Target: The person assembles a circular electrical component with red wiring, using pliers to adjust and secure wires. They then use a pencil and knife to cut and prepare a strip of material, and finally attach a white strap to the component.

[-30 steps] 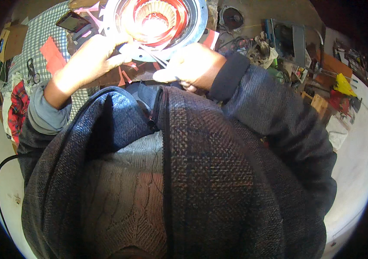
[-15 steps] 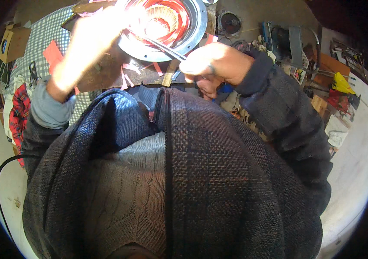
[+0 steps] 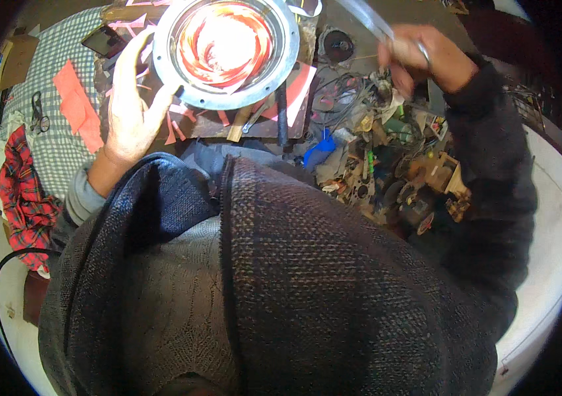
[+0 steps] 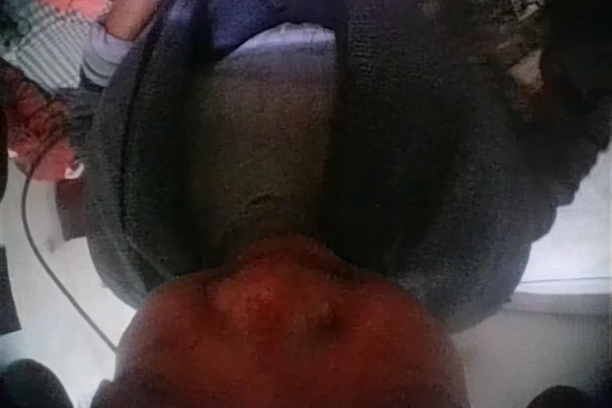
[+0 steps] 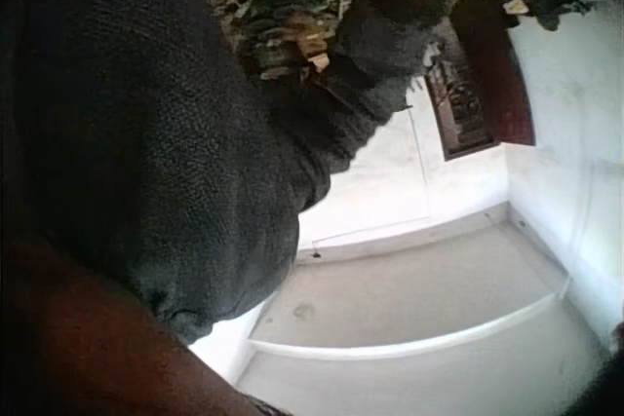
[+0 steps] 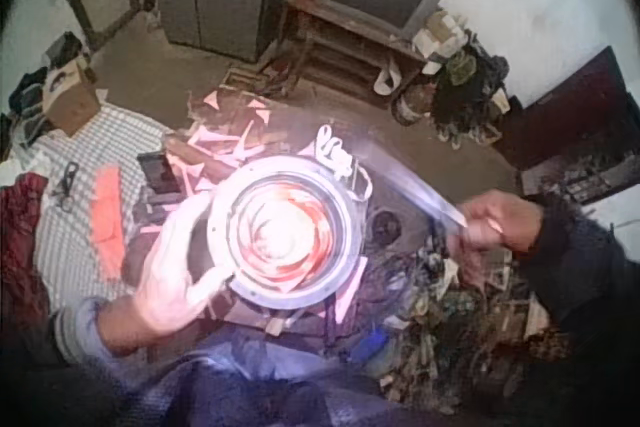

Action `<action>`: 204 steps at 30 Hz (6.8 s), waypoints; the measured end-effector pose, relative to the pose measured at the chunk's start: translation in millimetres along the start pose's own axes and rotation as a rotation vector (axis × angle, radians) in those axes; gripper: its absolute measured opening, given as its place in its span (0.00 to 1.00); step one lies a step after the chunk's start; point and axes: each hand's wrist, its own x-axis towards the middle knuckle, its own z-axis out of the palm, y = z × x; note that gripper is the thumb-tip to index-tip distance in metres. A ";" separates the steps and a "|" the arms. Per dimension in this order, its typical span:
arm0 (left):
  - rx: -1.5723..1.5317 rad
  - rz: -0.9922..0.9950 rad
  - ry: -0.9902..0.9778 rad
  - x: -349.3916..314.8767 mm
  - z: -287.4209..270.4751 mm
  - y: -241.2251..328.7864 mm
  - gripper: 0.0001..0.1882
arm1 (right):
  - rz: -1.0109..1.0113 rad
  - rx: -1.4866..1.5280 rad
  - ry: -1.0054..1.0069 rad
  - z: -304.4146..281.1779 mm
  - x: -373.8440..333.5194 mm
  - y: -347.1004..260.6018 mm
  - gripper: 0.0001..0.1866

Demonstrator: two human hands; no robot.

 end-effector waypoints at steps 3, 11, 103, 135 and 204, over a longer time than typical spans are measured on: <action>-0.126 -0.309 0.143 -5.4 24.1 -7.5 0.44 | -0.252 0.230 0.236 -10.5 54.5 28.4 0.31; -0.326 -0.375 0.393 8.6 88.2 -19.4 0.22 | -0.595 0.798 0.177 51.6 231.0 32.3 0.34; 0.341 0.553 -0.530 56.4 -23.8 -38.9 0.16 | 0.188 0.986 0.085 256.3 88.2 -33.4 0.15; 0.541 0.362 -0.367 2.7 73.1 54.8 0.27 | -0.056 0.951 0.701 250.2 112.5 255.7 0.15; 0.369 -1.133 -0.208 -380.8 -380.0 -395.2 0.32 | 0.314 0.614 0.896 378.7 222.4 270.0 0.20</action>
